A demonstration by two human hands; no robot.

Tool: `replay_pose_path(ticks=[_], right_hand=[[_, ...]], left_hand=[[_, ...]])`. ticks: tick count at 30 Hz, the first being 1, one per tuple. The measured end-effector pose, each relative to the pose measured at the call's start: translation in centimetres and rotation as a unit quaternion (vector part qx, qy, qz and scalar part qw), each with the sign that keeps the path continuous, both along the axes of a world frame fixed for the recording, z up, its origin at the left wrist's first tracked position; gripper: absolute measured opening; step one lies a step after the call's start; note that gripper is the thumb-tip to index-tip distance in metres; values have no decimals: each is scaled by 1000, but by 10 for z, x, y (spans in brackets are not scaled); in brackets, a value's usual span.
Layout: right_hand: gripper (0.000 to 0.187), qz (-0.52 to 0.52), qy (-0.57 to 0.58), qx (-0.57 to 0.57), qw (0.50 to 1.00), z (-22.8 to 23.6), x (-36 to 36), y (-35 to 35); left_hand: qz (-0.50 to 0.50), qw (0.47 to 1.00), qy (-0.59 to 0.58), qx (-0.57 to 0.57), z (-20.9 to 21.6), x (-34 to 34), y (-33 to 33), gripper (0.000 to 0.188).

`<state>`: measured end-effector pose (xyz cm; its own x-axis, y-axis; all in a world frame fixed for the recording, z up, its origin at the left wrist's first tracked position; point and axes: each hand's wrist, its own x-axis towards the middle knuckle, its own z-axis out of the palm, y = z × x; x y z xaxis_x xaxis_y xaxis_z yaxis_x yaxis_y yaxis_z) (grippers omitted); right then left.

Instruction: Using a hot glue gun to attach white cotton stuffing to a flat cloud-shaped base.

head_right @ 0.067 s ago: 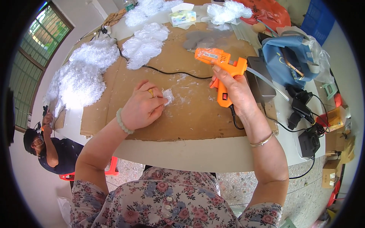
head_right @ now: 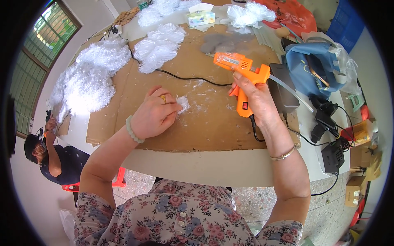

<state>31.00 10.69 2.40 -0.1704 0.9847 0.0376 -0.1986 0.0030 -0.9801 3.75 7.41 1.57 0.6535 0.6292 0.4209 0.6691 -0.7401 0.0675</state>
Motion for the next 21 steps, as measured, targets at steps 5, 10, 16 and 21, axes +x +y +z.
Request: replay_pose_path(ticks=[5,10,16,21], right_hand=[[24,-3,-2,4,1000,-1,1,1],[26,-13,-6,5,1000,0,-2,1],[26,-11,-9,-9,1000,-4,0,1],[27,-14,-12,-12,1000,-1,-2,-2]], left_hand=[[92,826,-418,-366,-3,-21,5,9],[112,791,-501,-334,-2,-41,9,8],[93,931,-286,-209,-9,-26,8,3],[59,990,-115,-59,-2,-17,6,9]])
